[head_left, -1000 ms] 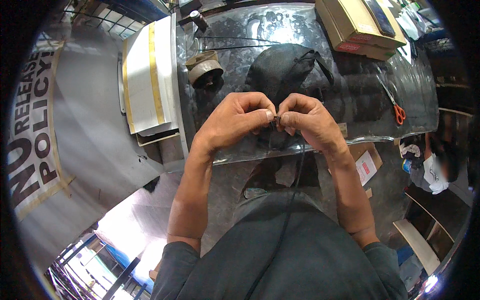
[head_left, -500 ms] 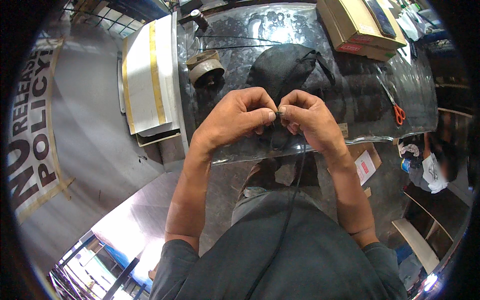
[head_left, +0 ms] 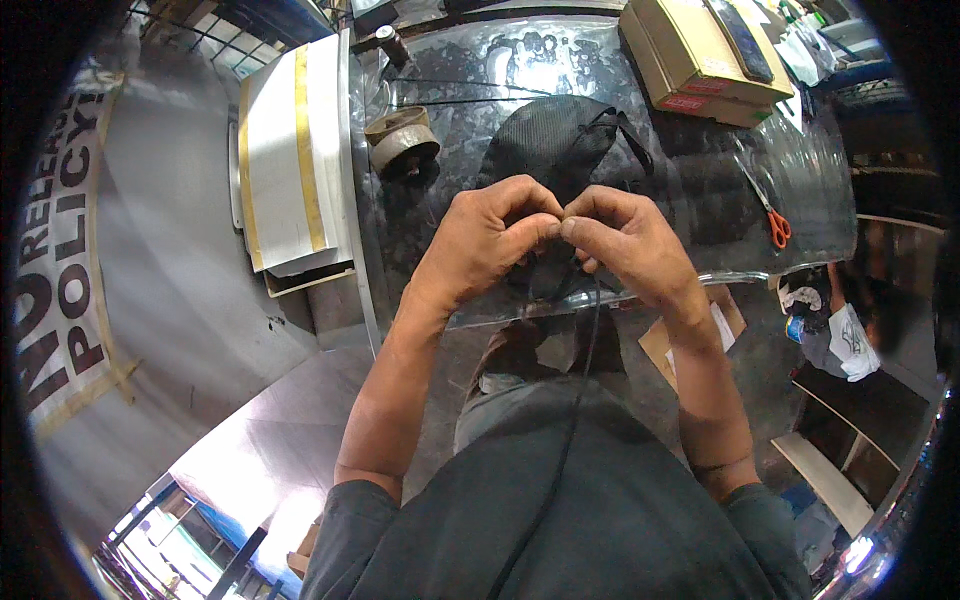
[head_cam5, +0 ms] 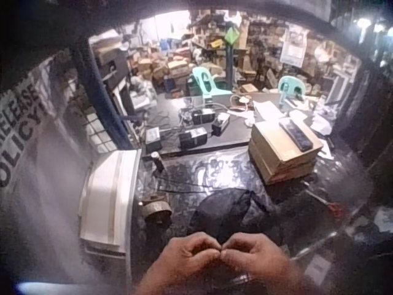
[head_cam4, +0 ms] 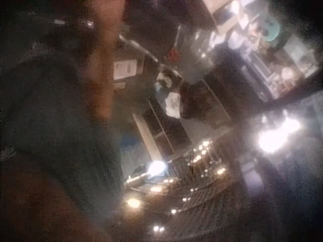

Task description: The person places a black drawstring bag on a glass counter and manipulates the drawstring and cord lock. They use orange-handled scissors to cut a section of the cord, then re-thread and adjust the drawstring to tighten the bag opening.

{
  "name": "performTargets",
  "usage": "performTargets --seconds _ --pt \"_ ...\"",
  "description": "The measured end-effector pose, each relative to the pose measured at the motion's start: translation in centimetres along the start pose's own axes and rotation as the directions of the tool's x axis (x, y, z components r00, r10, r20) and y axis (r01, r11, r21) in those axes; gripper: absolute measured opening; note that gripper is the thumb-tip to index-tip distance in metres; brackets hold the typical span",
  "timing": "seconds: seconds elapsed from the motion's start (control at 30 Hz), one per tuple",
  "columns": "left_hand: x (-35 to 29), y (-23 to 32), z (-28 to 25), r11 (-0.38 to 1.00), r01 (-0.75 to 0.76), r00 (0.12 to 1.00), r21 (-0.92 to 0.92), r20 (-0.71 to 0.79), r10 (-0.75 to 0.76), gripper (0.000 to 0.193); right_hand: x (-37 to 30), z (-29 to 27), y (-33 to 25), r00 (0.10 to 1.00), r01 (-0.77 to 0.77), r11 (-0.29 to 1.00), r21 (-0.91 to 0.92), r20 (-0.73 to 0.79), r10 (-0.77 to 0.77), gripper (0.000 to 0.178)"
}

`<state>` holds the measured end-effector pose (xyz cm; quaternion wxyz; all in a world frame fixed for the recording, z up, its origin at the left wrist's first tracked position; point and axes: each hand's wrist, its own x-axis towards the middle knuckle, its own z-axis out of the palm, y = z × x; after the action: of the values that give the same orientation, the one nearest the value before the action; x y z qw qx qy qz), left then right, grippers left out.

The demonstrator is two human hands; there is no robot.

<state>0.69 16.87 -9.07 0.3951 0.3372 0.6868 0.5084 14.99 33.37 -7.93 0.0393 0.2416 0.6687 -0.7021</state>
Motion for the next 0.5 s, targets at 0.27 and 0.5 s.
performTargets --seconds 0.27,0.5 --pt "0.1 -3.7 0.8 0.952 -0.265 0.946 0.151 -0.151 0.287 0.014 0.5 0.9 -0.5 0.987 0.07 0.996 -0.052 -0.141 -0.076 0.015" --pt "-0.2 -7.8 2.2 0.957 -0.238 0.918 0.168 -0.284 0.278 0.016 -0.6 0.7 -0.6 0.984 0.127 0.983 0.132 -0.141 -0.109 0.01"
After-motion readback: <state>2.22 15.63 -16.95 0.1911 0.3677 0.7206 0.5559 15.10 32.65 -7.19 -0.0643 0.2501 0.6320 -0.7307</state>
